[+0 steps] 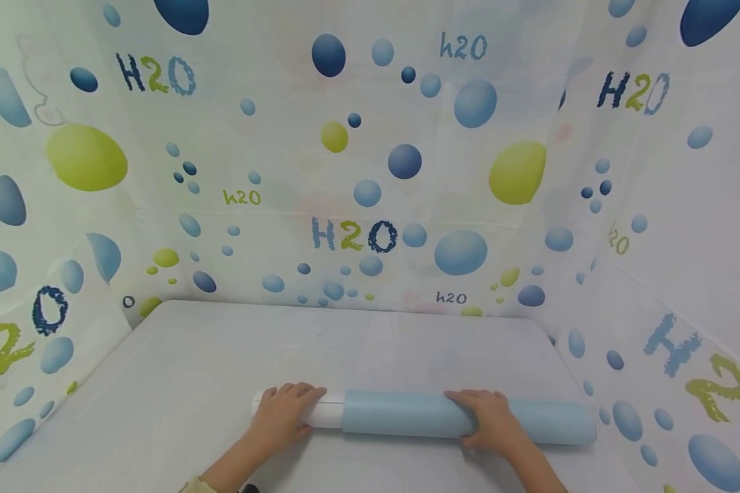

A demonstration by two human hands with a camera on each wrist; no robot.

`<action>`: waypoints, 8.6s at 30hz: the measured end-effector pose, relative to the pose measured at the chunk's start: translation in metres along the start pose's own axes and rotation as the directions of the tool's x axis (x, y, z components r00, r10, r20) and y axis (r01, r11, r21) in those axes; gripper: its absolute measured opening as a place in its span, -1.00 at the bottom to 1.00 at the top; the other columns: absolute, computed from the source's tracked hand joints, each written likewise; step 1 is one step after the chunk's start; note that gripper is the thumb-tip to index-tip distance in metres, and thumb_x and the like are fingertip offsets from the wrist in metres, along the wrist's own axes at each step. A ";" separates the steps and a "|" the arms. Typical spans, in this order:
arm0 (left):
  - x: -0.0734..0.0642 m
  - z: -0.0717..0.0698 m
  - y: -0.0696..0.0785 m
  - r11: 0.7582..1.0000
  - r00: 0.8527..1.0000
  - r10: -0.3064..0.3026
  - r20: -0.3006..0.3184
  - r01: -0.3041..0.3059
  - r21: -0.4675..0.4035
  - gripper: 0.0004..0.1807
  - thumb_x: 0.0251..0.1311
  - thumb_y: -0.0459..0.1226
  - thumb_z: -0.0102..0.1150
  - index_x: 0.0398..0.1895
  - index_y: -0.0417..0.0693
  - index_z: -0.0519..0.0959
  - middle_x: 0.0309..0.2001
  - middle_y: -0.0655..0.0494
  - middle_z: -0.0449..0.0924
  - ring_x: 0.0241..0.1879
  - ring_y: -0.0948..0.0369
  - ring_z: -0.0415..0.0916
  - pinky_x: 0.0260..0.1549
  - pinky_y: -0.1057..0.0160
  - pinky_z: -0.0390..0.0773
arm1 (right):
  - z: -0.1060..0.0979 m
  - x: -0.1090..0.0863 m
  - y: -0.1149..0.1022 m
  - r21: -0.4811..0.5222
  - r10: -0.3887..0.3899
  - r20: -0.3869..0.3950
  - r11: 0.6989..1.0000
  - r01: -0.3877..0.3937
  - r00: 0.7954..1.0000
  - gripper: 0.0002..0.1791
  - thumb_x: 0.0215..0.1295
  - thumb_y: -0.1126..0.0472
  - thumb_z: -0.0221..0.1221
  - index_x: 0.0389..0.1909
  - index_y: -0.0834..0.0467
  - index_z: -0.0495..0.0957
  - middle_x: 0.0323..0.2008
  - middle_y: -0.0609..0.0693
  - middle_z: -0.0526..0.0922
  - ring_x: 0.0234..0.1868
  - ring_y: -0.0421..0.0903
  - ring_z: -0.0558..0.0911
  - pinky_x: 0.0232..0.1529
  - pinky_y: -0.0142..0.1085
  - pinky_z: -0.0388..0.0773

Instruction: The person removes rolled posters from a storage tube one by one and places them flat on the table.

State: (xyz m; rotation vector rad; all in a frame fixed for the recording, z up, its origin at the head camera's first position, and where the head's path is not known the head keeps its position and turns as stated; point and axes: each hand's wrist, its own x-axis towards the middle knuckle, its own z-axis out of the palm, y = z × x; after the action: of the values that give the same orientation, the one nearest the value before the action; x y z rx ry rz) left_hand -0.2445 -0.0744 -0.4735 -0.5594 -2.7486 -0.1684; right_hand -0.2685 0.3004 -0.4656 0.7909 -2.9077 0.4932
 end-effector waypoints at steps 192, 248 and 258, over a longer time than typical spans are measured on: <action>-0.014 -0.024 0.000 1.000 0.994 -0.008 0.112 0.008 0.000 -0.32 -0.53 0.04 0.37 -0.13 0.09 0.47 -0.34 0.15 0.48 -0.39 0.14 0.42 -0.61 0.21 0.32 | -0.011 0.051 0.030 -0.207 0.033 -0.245 0.975 -0.085 0.969 -0.16 -0.19 -0.15 0.23 0.18 0.04 0.20 0.06 0.21 0.34 -0.04 0.22 0.39 -0.24 0.04 0.38; -0.011 -0.019 0.022 0.641 0.845 -0.195 0.498 0.494 -0.587 -0.24 -0.16 0.13 0.13 -0.06 -0.33 0.34 -0.42 0.01 0.47 -0.49 0.17 0.41 -0.63 0.17 0.43 | 0.014 0.069 -0.050 -0.094 -0.137 -0.133 0.988 0.125 0.982 -0.20 -0.11 -0.34 0.03 0.20 -0.09 0.17 0.11 0.02 0.32 0.08 0.00 0.33 -0.03 -0.08 0.30; -0.012 -0.015 0.034 0.554 0.804 -0.270 0.530 0.580 -0.597 -0.21 -0.15 0.15 0.11 -0.08 -0.38 0.28 -0.42 -0.04 0.44 -0.52 0.16 0.43 -0.72 0.21 0.44 | 0.020 0.068 -0.072 -0.063 -0.162 -0.098 0.986 0.156 0.982 -0.19 -0.11 -0.36 0.00 0.21 -0.11 0.14 0.14 0.01 0.27 0.09 0.00 0.32 -0.07 -0.05 0.33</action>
State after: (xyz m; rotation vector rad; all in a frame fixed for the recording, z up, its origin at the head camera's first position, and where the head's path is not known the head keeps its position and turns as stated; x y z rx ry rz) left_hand -0.2157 -0.0500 -0.4614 -0.0289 -3.0575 -1.5253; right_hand -0.2911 0.2027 -0.4528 0.9508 -2.7231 0.4230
